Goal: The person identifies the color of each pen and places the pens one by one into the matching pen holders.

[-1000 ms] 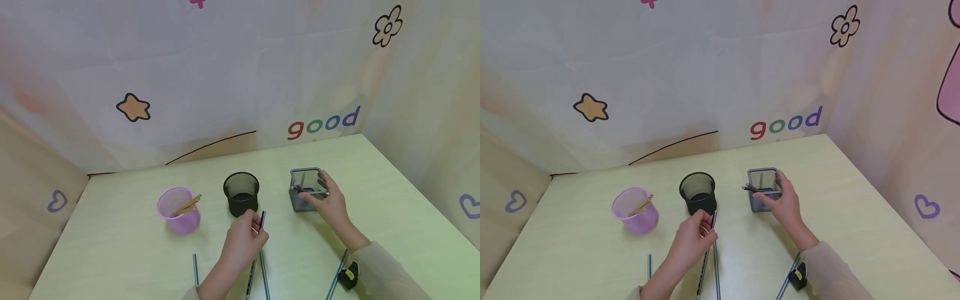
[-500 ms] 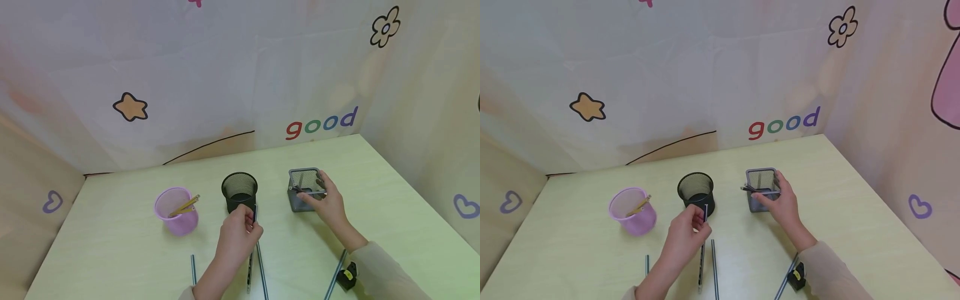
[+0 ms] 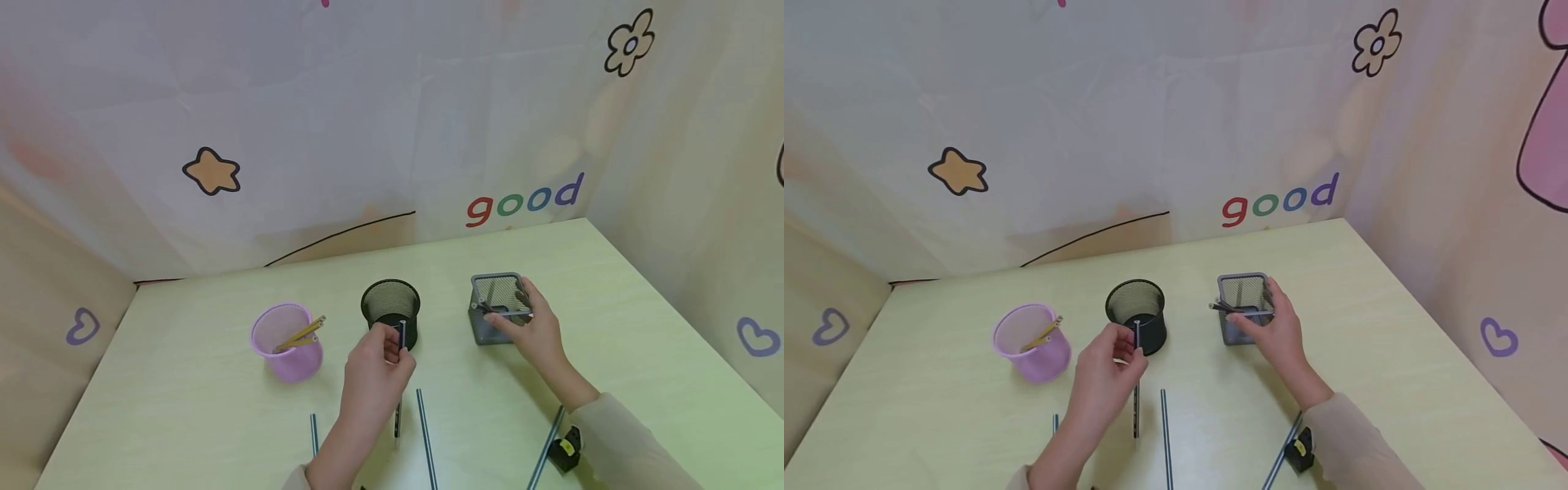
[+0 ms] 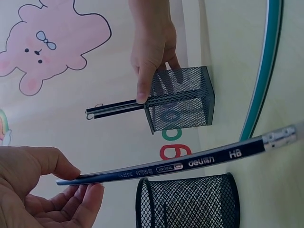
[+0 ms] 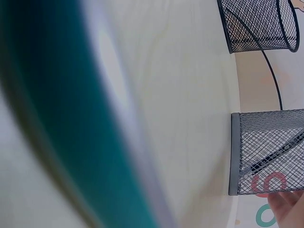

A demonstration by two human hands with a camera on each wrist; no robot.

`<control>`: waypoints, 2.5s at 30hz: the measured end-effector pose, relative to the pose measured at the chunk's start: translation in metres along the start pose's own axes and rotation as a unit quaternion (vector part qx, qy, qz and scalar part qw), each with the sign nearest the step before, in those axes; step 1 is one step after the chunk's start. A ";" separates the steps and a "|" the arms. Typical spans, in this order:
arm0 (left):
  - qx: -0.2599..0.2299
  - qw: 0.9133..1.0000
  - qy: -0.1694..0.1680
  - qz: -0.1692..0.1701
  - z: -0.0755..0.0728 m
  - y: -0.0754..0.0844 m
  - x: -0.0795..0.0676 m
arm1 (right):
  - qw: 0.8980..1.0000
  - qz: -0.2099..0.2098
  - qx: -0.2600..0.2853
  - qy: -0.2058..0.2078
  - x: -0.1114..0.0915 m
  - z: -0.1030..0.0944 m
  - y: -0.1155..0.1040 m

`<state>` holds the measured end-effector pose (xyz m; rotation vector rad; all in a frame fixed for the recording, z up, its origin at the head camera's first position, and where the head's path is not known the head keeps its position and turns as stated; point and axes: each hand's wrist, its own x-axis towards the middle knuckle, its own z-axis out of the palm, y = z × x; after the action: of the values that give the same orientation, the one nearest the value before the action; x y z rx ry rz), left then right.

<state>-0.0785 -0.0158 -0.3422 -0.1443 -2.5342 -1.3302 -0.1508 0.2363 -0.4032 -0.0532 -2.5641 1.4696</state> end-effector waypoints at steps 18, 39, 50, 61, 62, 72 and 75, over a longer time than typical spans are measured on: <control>-0.055 0.997 0.061 0.002 -0.014 -0.001 0.005 | 1.000 -0.003 0.003 -0.002 0.000 0.001 0.000; -0.126 0.983 0.115 0.074 -0.028 -0.001 0.015 | 1.000 0.001 0.000 -0.002 0.000 0.000 0.001; -0.171 0.973 0.121 0.093 -0.032 0.006 0.021 | 1.000 0.002 0.002 0.000 0.000 0.002 0.001; -0.224 0.963 0.128 0.081 -0.026 0.014 0.024 | 1.000 0.010 0.004 -0.004 -0.001 0.000 0.000; -0.229 0.961 0.130 0.079 -0.025 0.014 0.025 | 1.000 0.012 0.005 -0.005 -0.001 0.000 0.000; -0.301 0.944 0.122 0.054 -0.020 0.022 0.035 | 1.000 0.012 0.003 -0.006 -0.003 0.001 -0.003; -0.311 0.941 0.121 0.054 -0.017 0.025 0.038 | 1.000 0.012 0.000 -0.006 -0.003 0.001 -0.003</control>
<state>-0.1063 -0.0174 -0.3023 -0.2211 -1.8078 -1.9207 -0.1480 0.2337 -0.4019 -0.0767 -2.5807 1.4833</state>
